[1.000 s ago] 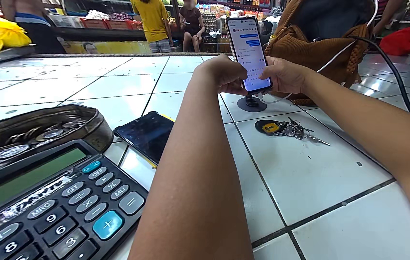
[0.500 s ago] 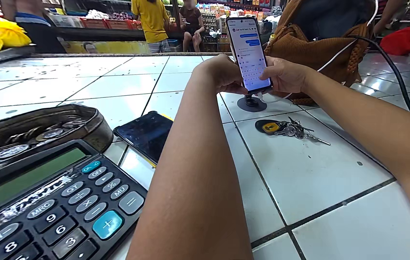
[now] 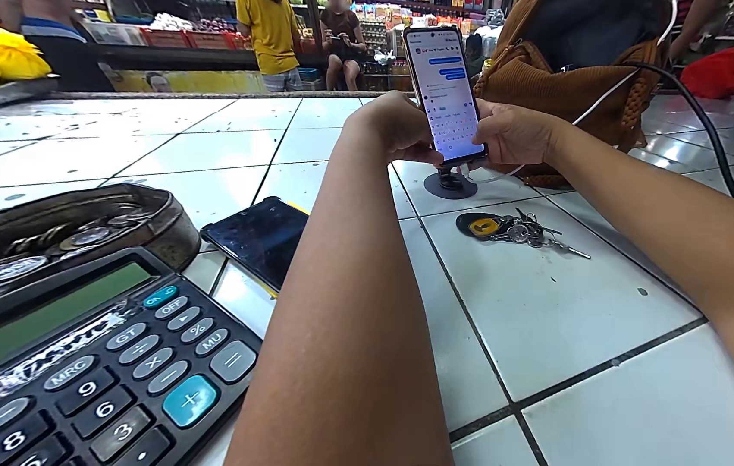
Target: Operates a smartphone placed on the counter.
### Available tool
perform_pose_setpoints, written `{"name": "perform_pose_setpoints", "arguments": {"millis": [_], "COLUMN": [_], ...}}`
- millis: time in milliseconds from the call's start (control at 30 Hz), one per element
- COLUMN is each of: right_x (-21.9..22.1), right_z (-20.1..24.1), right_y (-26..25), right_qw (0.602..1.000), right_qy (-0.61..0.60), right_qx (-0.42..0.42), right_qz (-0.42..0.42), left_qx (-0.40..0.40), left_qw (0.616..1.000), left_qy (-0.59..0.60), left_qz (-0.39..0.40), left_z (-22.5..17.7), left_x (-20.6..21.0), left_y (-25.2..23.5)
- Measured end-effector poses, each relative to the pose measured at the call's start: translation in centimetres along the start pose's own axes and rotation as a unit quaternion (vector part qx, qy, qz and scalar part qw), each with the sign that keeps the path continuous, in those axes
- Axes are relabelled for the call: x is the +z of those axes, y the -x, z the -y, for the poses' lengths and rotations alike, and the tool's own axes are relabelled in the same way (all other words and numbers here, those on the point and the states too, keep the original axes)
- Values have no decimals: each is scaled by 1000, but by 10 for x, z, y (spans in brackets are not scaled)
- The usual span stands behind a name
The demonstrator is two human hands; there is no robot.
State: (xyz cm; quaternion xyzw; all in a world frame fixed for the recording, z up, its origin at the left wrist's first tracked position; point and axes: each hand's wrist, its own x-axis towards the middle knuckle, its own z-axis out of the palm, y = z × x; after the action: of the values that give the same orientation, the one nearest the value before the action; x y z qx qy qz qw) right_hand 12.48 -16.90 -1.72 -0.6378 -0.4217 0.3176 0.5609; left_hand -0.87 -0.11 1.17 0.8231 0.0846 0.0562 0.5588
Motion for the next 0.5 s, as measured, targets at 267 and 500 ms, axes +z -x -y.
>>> {"name": "perform_pose_setpoints", "arguments": {"millis": [267, 500], "right_x": [0, 1], "right_z": [-1, -3], "right_y": [0, -2], "right_qw": [1000, 1000], "right_qy": [-5, -5], "right_qx": [-4, -5], "right_qz": [-5, -14], "left_qx": [-40, -45], "left_qw": [999, 997], "left_qy": [25, 49], "left_qz": [26, 39], "left_z": [-2, -1], "left_x": [3, 6], "left_y": [1, -1]}}
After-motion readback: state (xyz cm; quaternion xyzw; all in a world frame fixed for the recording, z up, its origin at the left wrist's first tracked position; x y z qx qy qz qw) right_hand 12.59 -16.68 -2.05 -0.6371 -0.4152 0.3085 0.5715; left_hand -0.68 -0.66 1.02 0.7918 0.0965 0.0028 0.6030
